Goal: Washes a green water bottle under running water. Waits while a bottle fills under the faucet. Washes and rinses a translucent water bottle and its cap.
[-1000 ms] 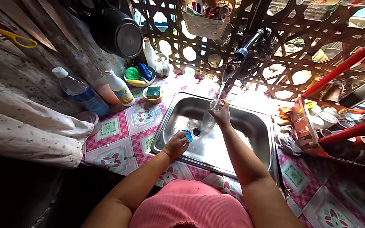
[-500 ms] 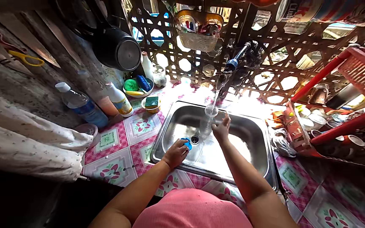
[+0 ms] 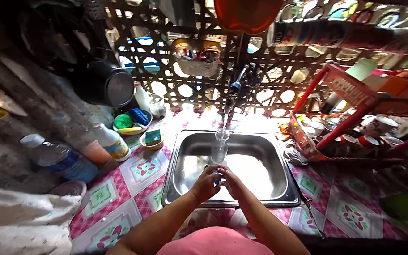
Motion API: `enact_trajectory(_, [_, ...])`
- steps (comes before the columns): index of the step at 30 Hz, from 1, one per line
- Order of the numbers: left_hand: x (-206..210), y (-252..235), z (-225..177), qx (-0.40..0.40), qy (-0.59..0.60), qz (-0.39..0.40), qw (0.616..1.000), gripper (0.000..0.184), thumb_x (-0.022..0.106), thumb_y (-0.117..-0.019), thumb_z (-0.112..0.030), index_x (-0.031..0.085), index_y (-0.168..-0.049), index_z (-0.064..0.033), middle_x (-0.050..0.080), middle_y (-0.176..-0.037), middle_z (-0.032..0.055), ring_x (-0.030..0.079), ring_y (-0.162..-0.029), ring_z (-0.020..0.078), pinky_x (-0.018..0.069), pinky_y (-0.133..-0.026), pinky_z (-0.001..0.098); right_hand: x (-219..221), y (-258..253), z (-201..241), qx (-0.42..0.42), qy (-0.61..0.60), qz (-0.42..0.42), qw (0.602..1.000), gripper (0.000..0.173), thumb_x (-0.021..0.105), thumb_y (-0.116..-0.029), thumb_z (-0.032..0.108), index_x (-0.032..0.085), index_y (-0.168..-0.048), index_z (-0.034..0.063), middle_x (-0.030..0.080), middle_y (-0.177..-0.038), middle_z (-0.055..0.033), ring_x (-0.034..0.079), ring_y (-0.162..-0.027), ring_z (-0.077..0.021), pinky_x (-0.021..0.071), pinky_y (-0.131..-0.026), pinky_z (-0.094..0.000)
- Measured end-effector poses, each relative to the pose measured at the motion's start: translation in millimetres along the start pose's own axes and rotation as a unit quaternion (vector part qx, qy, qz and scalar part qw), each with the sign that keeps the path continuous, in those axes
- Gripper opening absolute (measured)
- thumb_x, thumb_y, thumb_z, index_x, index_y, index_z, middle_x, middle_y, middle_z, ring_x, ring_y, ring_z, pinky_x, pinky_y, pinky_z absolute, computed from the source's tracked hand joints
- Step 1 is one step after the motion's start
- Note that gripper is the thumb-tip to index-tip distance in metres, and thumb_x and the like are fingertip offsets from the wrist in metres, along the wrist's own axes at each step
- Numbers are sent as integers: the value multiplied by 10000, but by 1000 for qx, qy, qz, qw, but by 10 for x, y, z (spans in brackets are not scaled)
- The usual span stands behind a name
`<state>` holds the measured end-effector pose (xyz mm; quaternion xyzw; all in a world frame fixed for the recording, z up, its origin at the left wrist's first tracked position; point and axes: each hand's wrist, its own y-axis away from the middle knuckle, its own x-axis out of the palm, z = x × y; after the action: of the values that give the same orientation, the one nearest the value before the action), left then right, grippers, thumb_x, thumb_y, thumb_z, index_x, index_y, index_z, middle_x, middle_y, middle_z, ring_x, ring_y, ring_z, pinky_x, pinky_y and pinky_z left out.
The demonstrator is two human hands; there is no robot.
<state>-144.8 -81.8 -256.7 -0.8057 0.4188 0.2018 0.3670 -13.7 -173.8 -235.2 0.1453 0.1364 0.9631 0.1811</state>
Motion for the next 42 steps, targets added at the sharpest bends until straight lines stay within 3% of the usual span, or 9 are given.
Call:
enact_trajectory(8, [156,7,157,151,55,-52,986,609,855,-678,-51,536,-1196,-15,472,-1445,292,601,-1264,286,538,-1025,370,177,131,-91,-14,-143,-48,989,429,399,-1083,350,478,-1399,71,636,-1150,-81,630,-1002,-150,536,-880,-353])
enact_trajectory(12, [213,-44,175,193,89,-53,976,721,848,-762,-157,457,-1364,-89,404,-1506,271,559,-1305,242,496,-1077,361,217,179,-143,-66,-140,-83,984,389,397,-1078,307,518,-1338,44,651,-1113,-72,635,-996,-129,538,-884,-339])
enact_trajectory(16, [226,-87,90,58,118,-35,991,890,885,-713,-303,469,-1413,58,324,-1546,369,385,-1444,434,390,-1163,498,219,184,-8,-90,-37,-184,978,532,568,-1001,169,401,-1474,-10,572,-1329,-185,612,-1111,-203,522,-943,-384])
enact_trajectory(19, [52,-173,56,-125,233,73,962,1237,924,-615,-406,265,-1570,22,175,-1648,283,227,-1528,361,301,-1213,478,153,261,124,-185,118,-260,940,627,680,-923,161,442,-1463,-49,493,-1427,-270,569,-1227,-280,502,-1012,-414])
enact_trajectory(23, [-198,-216,198,-316,414,147,840,706,660,-958,-198,321,-1561,-57,317,-1619,178,406,-1432,291,413,-1118,460,-246,220,138,-330,469,-305,760,647,745,-809,265,598,-1346,-65,578,-1375,-292,526,-1332,-420,406,-1141,-517])
enact_trajectory(26, [-266,-193,93,-480,516,56,708,467,431,-1091,-321,428,-1484,-68,512,-1461,160,551,-1282,282,484,-1007,460,-395,199,156,-108,421,-211,876,821,791,-820,255,430,-1512,0,514,-1455,-244,487,-1366,-346,389,-1156,-473])
enact_trajectory(30, [-274,-154,-74,-449,580,117,670,625,270,-1093,-510,296,-1562,-97,491,-1471,199,569,-1260,336,512,-971,509,-57,201,90,-147,287,-202,925,883,821,-778,270,415,-1500,-33,495,-1441,-262,524,-1306,-304,458,-1088,-405])
enact_trajectory(35, [-200,-194,-154,-453,683,87,567,613,233,-1078,-572,504,-1323,-80,681,-1071,146,699,-919,248,602,-779,415,218,159,-33,-182,298,-132,928,931,837,-734,296,427,-1496,-50,424,-1487,-288,417,-1389,-361,384,-1150,-457])
enact_trajectory(42, [-260,-169,-13,-459,648,76,604,491,307,-1105,-458,504,-1344,-76,653,-1146,165,683,-978,277,595,-796,423,35,187,76,-117,333,-126,927,631,730,-881,73,504,-1465,0,524,-1430,-232,515,-1318,-321,461,-1061,-480])
